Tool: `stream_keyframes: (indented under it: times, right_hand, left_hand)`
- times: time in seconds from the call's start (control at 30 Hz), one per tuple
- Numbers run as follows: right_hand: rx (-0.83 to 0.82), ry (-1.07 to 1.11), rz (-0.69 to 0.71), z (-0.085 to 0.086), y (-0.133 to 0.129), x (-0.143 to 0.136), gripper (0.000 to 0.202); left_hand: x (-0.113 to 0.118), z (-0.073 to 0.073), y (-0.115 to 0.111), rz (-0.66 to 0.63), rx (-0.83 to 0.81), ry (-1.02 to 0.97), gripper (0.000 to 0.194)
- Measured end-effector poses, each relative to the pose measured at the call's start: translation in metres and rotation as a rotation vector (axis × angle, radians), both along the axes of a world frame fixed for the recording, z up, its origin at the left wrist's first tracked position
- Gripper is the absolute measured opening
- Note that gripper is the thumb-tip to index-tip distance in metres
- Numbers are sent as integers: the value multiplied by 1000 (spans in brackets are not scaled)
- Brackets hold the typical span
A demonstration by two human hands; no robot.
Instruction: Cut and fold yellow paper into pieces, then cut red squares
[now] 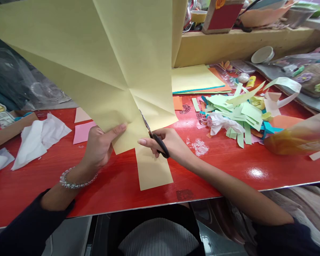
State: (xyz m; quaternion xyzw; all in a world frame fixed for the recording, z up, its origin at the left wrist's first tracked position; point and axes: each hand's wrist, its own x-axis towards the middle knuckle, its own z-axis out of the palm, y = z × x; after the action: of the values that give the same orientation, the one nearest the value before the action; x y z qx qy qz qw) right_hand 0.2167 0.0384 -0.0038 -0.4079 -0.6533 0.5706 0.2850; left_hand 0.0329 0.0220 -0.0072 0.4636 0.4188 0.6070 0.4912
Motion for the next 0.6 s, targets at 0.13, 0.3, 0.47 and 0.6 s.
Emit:
stream_keyframes:
  times: [0.13,0.3,0.47,0.6]
  right_hand:
    - [-3,3,-3,0,2,0,46]
    - [-10,0,-3,-4,3,2,46]
    - [-14,35,21,-4,4,0,45]
    - [-15,60,39,3,6,-2,48]
  left_hand:
    - [1,0,-1,21,-39,-19,31]
    - [3,0,-2,-20,-70,-68,37]
    - [3,-4,-2,-144,-175,-128,37]
    - [1,-7,-1,-182,-225,-136,38]
